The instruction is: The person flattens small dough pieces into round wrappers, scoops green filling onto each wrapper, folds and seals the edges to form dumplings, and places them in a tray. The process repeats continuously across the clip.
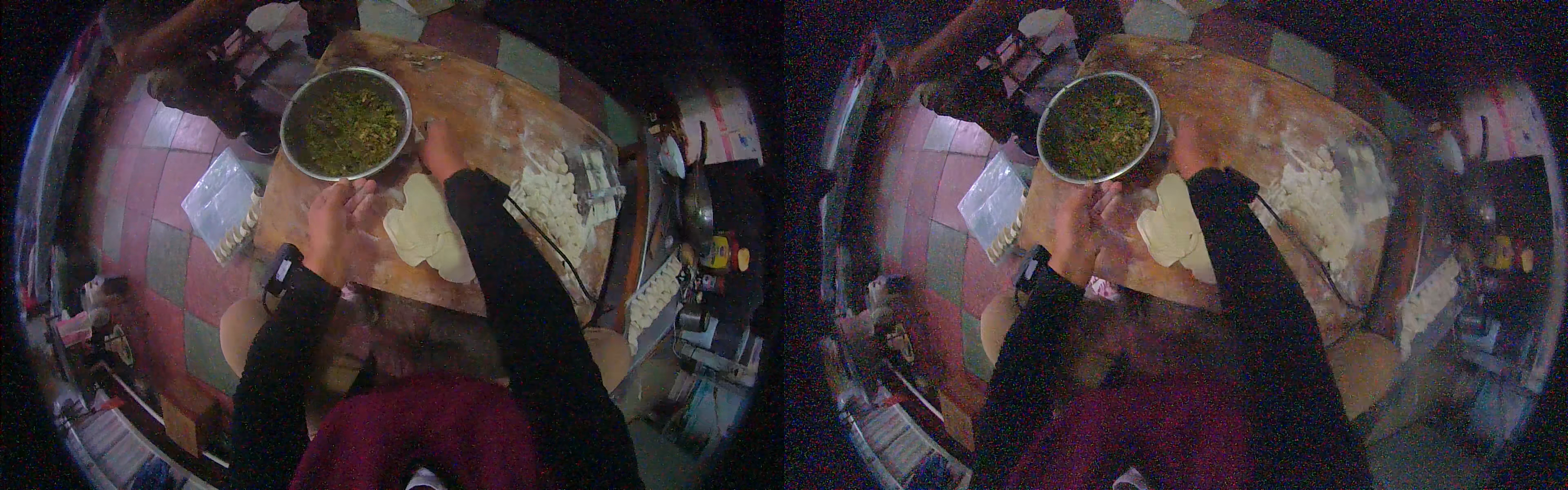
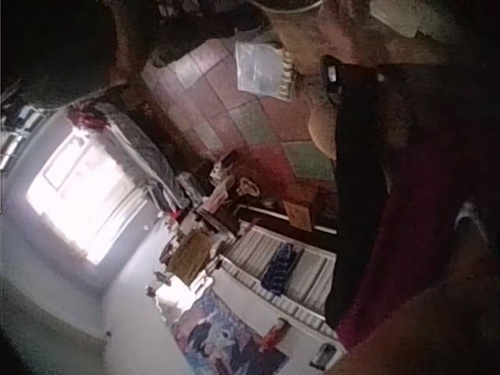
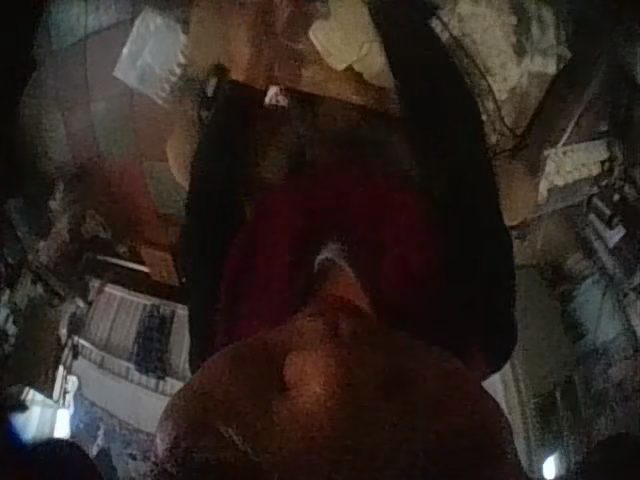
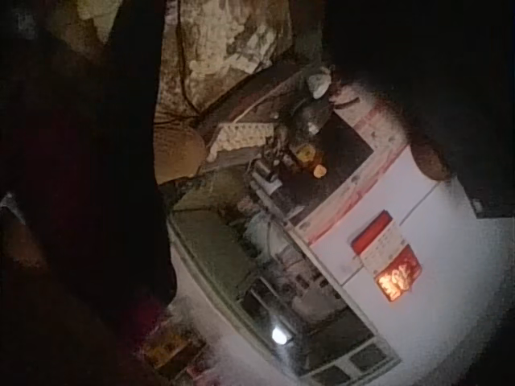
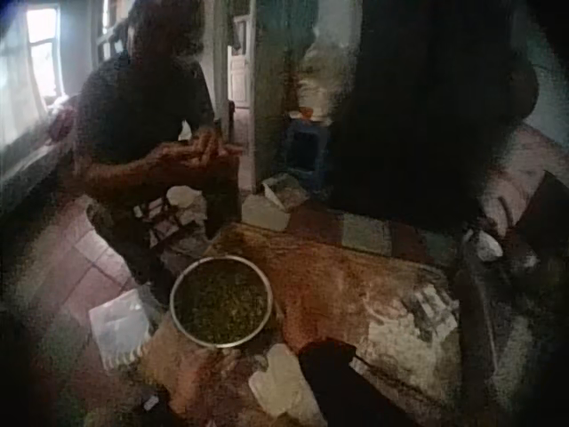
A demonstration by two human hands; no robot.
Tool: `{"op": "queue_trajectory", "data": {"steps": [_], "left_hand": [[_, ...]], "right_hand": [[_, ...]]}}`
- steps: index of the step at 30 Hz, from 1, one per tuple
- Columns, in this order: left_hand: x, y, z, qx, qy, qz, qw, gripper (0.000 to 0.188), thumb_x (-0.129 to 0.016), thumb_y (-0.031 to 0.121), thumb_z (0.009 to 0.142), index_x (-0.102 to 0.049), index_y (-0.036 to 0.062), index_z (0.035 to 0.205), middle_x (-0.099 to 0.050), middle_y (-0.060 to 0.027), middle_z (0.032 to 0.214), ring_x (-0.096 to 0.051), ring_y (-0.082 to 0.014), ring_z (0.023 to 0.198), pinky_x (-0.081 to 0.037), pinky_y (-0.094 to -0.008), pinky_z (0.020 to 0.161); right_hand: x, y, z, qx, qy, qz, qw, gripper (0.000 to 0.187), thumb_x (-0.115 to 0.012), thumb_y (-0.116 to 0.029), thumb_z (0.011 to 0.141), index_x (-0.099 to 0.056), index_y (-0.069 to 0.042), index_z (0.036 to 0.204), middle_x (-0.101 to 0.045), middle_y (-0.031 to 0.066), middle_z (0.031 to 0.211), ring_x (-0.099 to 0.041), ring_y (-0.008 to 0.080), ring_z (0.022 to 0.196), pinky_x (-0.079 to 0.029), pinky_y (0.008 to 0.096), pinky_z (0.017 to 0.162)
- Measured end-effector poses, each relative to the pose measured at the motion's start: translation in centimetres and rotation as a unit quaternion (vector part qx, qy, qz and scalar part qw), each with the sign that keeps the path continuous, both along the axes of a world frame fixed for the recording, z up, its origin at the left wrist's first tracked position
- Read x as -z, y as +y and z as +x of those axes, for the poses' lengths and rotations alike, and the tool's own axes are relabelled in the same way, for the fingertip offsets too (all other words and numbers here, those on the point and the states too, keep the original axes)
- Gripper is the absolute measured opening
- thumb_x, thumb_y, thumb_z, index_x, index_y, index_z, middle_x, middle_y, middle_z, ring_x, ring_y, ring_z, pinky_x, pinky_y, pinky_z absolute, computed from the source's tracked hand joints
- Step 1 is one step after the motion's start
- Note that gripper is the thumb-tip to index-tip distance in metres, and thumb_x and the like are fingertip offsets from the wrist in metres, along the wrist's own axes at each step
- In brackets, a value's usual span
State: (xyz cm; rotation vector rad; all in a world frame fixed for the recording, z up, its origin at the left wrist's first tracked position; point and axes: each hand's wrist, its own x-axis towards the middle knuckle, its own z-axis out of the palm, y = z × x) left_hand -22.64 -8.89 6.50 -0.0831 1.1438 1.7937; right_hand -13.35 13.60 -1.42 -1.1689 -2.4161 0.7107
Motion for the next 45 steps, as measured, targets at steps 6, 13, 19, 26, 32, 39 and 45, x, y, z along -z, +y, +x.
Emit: {"op": "queue_trajectory", "data": {"steps": [6,13,19,26,32,39,45], "left_hand": [[0.6,0.4,-0.7,-0.038,0.020,0.015,0.999,0.028,-0.054,0.016,0.095,-0.051,0.0021,0.119,-0.057,-0.0091,0.113,-0.057,-0.0213,0.107,-0.051,-0.0347,0.091],[2.0,-0.9,1.7,-0.079,0.026,0.011,0.996,0.022,-0.054,0.009,0.093,-0.053,0.0034,0.114,-0.059,-0.0072,0.108,-0.058,-0.0185,0.099,-0.053,-0.0360,0.089],[-0.6,-3.4,6.5,0.111,-0.154,0.166,0.968,0.041,-0.044,0.031,0.098,-0.046,0.0030,0.129,-0.057,-0.0111,0.117,-0.055,-0.0236,0.111,-0.049,-0.0353,0.093],[-2.4,-4.0,9.7,0.108,-0.063,0.185,0.975,0.047,-0.042,0.020,0.099,-0.035,0.0001,0.141,-0.047,-0.0161,0.137,-0.047,-0.0248,0.126,-0.039,-0.0380,0.105],[-1.8,-3.6,8.3,0.081,-0.127,0.187,0.971,0.043,-0.039,0.020,0.100,-0.037,0.0011,0.138,-0.049,-0.0140,0.136,-0.050,-0.0251,0.124,-0.041,-0.0372,0.104],[-3.5,-4.3,7.0,0.006,-0.109,0.193,0.975,0.035,-0.038,0.019,0.100,-0.049,0.0014,0.128,-0.059,-0.0107,0.122,-0.056,-0.0215,0.112,-0.046,-0.0331,0.092],[-3.5,-5.0,1.7,-0.210,0.092,0.086,0.970,0.037,-0.031,0.017,0.099,-0.053,0.0005,0.124,-0.060,-0.0100,0.119,-0.059,-0.0178,0.098,-0.047,-0.0316,0.083]], "right_hand": [[1.4,1.2,-1.9,0.018,0.048,-0.115,0.992,0.026,-0.061,-0.020,0.082,-0.061,-0.001,0.099,-0.064,0.0199,0.091,-0.062,0.0352,0.085,-0.049,0.0425,0.073],[-5.5,-2.5,7.8,0.149,0.309,-0.398,0.851,0.020,-0.064,-0.012,0.084,-0.060,-0.002,0.102,-0.062,0.0041,0.089,-0.060,0.0150,0.078,-0.048,0.0281,0.065],[-11.7,-12.6,10.2,0.042,0.401,-0.572,0.714,0.026,-0.058,-0.005,0.088,-0.054,0.004,0.113,-0.064,0.0098,0.102,-0.063,0.0178,0.089,-0.051,0.0293,0.078],[-12.7,-17.8,9.3,-0.008,0.205,-0.295,0.933,0.027,-0.047,-0.005,0.093,-0.053,0.004,0.117,-0.063,0.0146,0.111,-0.063,0.0241,0.097,-0.049,0.0319,0.087],[-13.1,-20.8,9.8,-0.279,0.199,0.013,0.939,0.046,-0.044,-0.018,0.091,-0.045,0.001,0.132,-0.043,0.0206,0.139,-0.038,0.0371,0.131,-0.025,0.0446,0.111],[-11.3,-13.3,6.1,-0.190,0.048,0.168,0.966,0.037,-0.050,-0.017,0.090,-0.053,0.000,0.122,-0.054,0.0206,0.124,-0.048,0.0380,0.117,-0.038,0.0451,0.099],[-12.5,-9.5,-6.2,-0.191,0.035,0.120,0.974,0.022,-0.059,-0.024,0.087,-0.064,-0.004,0.095,-0.064,0.0180,0.093,-0.061,0.0380,0.085,-0.049,0.0467,0.072]]}}
